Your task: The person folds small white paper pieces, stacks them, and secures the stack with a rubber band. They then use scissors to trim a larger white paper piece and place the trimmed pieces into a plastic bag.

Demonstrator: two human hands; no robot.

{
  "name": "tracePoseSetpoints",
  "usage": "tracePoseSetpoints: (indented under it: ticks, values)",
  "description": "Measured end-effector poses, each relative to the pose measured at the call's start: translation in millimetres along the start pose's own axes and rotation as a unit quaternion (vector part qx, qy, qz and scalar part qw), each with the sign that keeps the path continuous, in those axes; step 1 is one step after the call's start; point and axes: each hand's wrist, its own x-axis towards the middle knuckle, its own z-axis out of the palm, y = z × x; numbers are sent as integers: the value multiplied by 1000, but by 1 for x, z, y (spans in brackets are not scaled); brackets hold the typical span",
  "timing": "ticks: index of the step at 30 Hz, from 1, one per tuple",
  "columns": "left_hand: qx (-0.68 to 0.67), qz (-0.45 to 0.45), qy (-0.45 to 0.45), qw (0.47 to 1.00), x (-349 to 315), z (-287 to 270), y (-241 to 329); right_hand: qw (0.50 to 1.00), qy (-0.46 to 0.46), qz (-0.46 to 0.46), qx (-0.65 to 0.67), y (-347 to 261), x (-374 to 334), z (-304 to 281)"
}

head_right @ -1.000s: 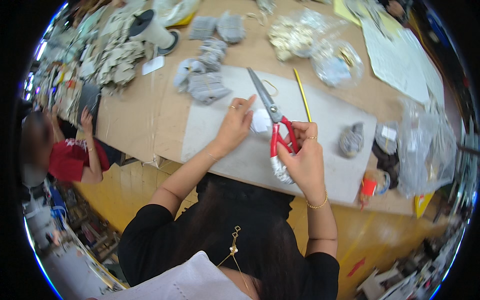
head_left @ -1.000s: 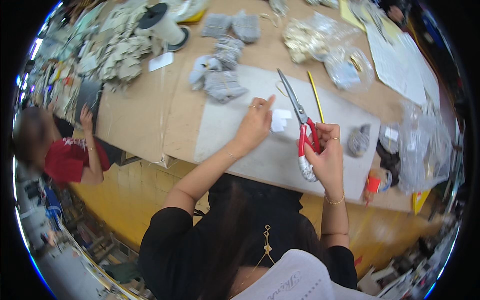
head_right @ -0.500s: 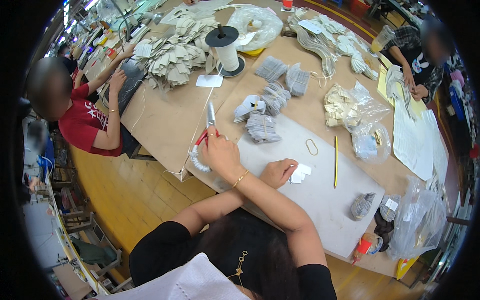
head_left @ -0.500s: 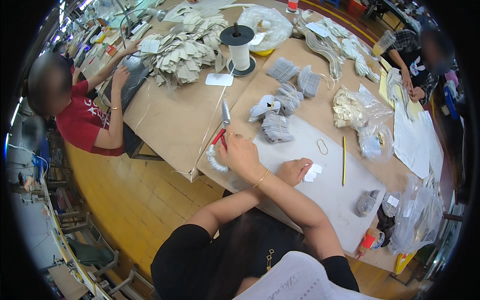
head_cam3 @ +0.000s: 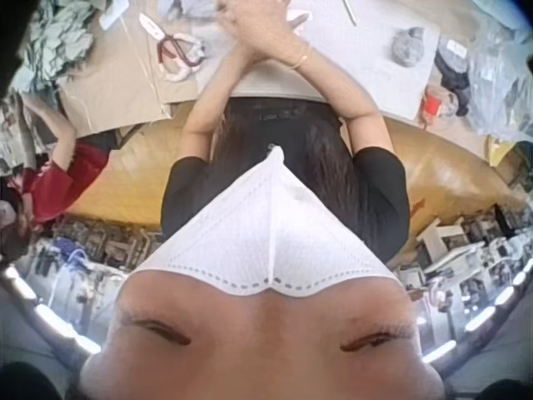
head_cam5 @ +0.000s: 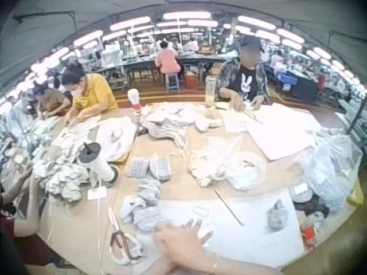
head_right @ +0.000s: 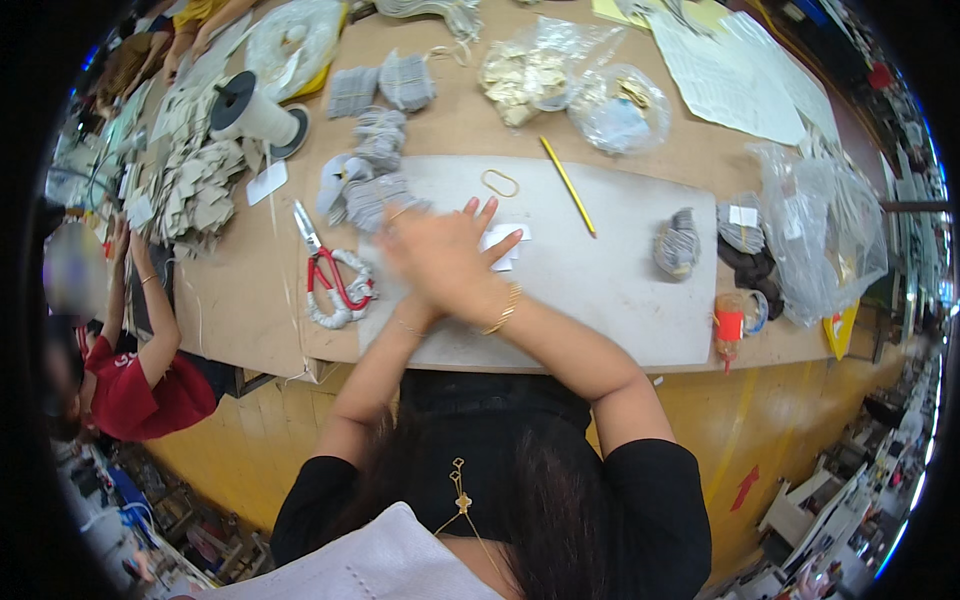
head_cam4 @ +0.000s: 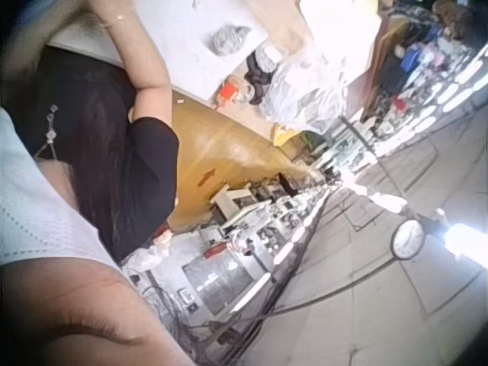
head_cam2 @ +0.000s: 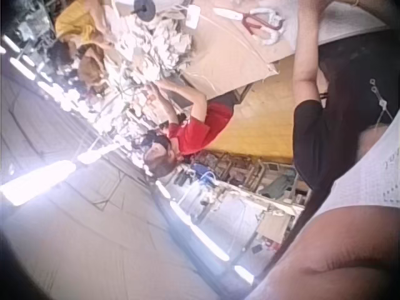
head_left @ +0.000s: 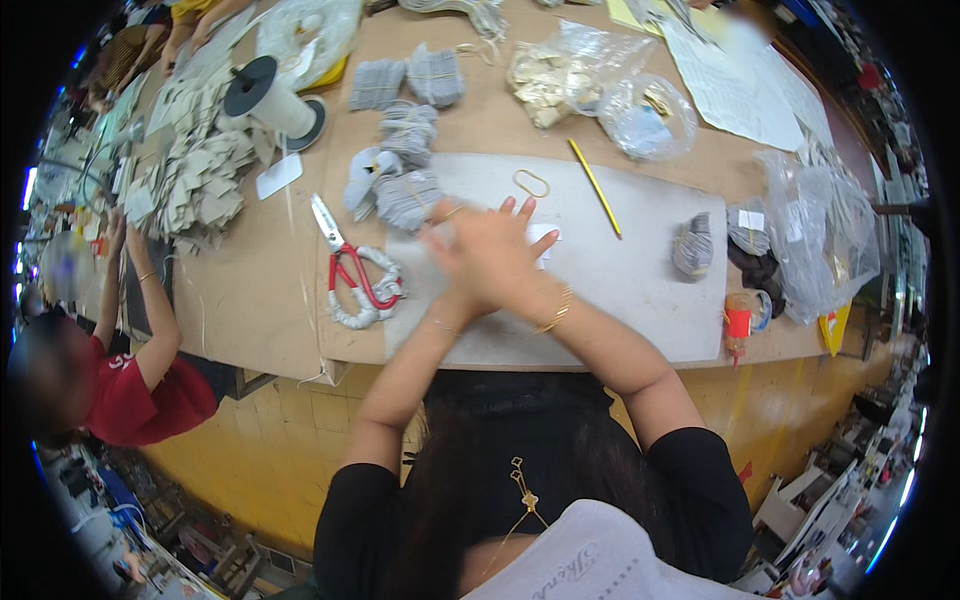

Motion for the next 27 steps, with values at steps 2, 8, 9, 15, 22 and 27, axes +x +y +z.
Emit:
tracePoseSetpoints:
  ticks: [2,8,9,15,22,27]
  values:
    - [-37,24,-57,997,4,-1,-4,991,68,118,10,61,5,-34]
    - [-30,5,-56,998,27,25,-12,951,31,287,-109,167,-40,-58]
    - [-31,-6,-36,999,33,29,-15,952,5,296,-76,174,-44,-56]
    - [-12,-72,42,996,74,40,-34,962,-39,270,-8,164,-56,-77]
    - [24,-171,28,985,65,28,-14,873,102,278,388,158,-102,-96]
    - [-38,-154,9,987,48,13,-22,756,293,222,542,177,-113,-45]
